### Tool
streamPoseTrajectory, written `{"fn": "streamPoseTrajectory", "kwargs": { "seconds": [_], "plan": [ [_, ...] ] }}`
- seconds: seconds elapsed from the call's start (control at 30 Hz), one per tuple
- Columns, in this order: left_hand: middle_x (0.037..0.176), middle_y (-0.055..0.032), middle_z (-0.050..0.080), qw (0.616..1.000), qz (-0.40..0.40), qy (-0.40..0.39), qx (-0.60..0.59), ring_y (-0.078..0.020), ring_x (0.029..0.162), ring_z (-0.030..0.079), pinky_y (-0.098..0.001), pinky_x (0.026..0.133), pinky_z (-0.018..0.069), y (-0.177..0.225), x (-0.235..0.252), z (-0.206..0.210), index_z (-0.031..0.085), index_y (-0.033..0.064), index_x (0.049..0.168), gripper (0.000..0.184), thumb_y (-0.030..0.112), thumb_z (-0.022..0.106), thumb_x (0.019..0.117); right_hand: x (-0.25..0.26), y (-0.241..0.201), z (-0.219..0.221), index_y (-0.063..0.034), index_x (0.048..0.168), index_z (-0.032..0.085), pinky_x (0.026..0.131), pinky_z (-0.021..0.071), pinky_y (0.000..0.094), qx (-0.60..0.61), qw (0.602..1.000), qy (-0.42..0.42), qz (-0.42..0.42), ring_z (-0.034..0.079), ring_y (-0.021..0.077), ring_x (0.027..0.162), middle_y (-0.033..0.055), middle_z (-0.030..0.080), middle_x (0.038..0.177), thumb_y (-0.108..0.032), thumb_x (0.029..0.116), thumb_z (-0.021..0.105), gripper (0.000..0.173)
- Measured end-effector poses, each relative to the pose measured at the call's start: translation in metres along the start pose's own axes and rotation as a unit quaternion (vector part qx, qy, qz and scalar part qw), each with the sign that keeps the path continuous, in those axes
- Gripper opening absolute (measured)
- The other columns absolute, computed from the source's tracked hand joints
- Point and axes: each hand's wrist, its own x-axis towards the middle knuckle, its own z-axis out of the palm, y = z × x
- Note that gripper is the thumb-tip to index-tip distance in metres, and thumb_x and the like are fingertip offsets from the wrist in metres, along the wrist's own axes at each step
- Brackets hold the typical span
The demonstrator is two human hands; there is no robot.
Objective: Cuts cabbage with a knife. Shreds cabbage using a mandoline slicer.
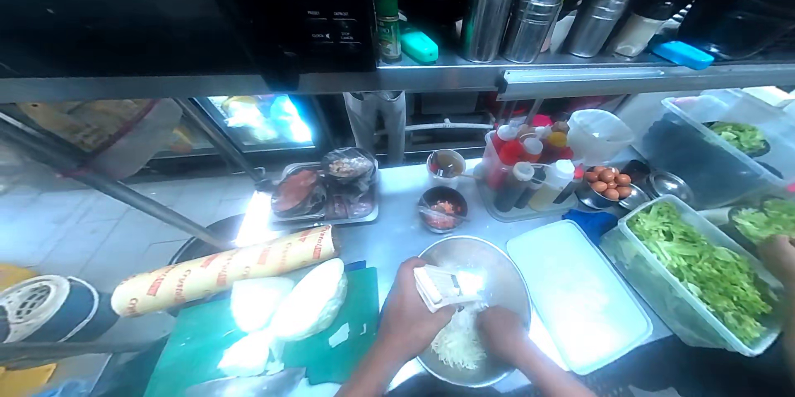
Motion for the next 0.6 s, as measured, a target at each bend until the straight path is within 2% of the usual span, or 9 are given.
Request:
{"fn": "streamPoseTrajectory", "kwargs": {
  "seconds": [0.13,0.23,0.3,0.37,0.43,0.5,0.53,0.6],
  "plan": [
    [0.120,0.0022,0.066,0.996,0.005,0.041,-0.077,-0.0066,0.107,0.066,-0.0325,0.089,0.0621,0.003,0.002,-0.017,0.046,0.0157,0.138,0.100,0.051,0.095,0.0582,-0.002,-0.008,0.007,-0.0146,0.102,0.072,0.075,0.0561,0.0665,-0.015,0.999,0.003,0.033,0.070,0.0398,0.100,0.0157,0.072,0.108,-0.034,0.0826,0.069,0.028],
    [0.122,0.0017,0.066,0.992,0.006,0.062,-0.108,-0.0087,0.110,0.067,-0.0337,0.090,0.0622,0.006,0.001,-0.030,0.045,0.0157,0.138,0.099,0.046,0.096,0.0588,0.002,-0.002,0.005,-0.0148,0.098,0.072,0.075,0.0565,0.0664,-0.006,0.999,-0.003,0.033,0.071,0.0383,0.098,0.0140,0.073,0.103,-0.040,0.0826,0.067,0.030],
    [0.125,0.0012,0.065,0.989,0.007,0.077,-0.123,-0.0101,0.112,0.066,-0.0344,0.091,0.0621,0.007,-0.003,-0.040,0.045,0.0157,0.138,0.098,0.042,0.096,0.0589,0.005,0.010,-0.007,-0.0158,0.092,0.074,0.078,0.0561,0.0656,0.058,0.998,0.010,0.012,0.071,0.0351,0.095,0.0114,0.073,0.097,-0.044,0.0819,0.070,0.030],
    [0.126,0.0007,0.065,0.986,0.009,0.091,-0.139,-0.0120,0.112,0.066,-0.0351,0.091,0.0624,0.004,-0.008,-0.049,0.045,0.0158,0.138,0.098,0.039,0.097,0.0581,0.002,0.024,-0.027,-0.0170,0.090,0.075,0.076,0.0575,0.0590,0.187,0.982,0.024,-0.001,0.071,0.0277,0.085,0.0067,0.073,0.088,-0.045,0.0808,0.074,0.029],
    [0.125,-0.0010,0.065,0.982,0.016,0.106,-0.155,-0.0151,0.111,0.067,-0.0366,0.090,0.0627,-0.002,-0.013,-0.055,0.045,0.0148,0.138,0.098,0.037,0.098,0.0579,-0.005,0.039,-0.045,-0.0147,0.096,0.074,0.064,0.0586,0.0456,0.368,0.930,0.013,0.014,0.069,0.0215,0.070,0.0062,0.072,0.084,-0.042,0.0806,0.080,0.033],
    [0.124,-0.0020,0.065,0.980,0.012,0.119,-0.159,-0.0168,0.110,0.066,-0.0376,0.088,0.0625,-0.005,-0.017,-0.060,0.045,0.0142,0.138,0.099,0.038,0.097,0.0576,-0.006,0.051,-0.050,-0.0140,0.098,0.071,0.049,0.0485,0.0347,0.500,0.865,0.011,0.045,0.060,0.0168,0.057,0.0057,0.069,0.079,-0.036,0.0768,0.086,0.034],
    [0.125,-0.0026,0.065,0.979,0.011,0.123,-0.160,-0.0173,0.110,0.067,-0.0378,0.088,0.0627,-0.006,-0.019,-0.061,0.044,0.0137,0.138,0.100,0.039,0.097,0.0578,-0.005,0.055,-0.050,-0.0134,0.097,0.070,0.047,0.0461,0.0329,0.519,0.853,0.015,0.055,0.058,0.0161,0.054,0.0059,0.068,0.077,-0.033,0.0760,0.086,0.033],
    [0.126,-0.0044,0.066,0.977,0.017,0.130,-0.169,-0.0189,0.111,0.067,-0.0382,0.089,0.0631,-0.007,-0.022,-0.064,0.043,0.0115,0.139,0.101,0.037,0.097,0.0579,0.000,0.054,-0.047,-0.0123,0.097,0.069,0.050,0.0511,0.0368,0.459,0.885,0.034,0.063,0.062,0.0187,0.057,0.0067,0.069,0.076,-0.029,0.0749,0.084,0.032]
  ]
}}
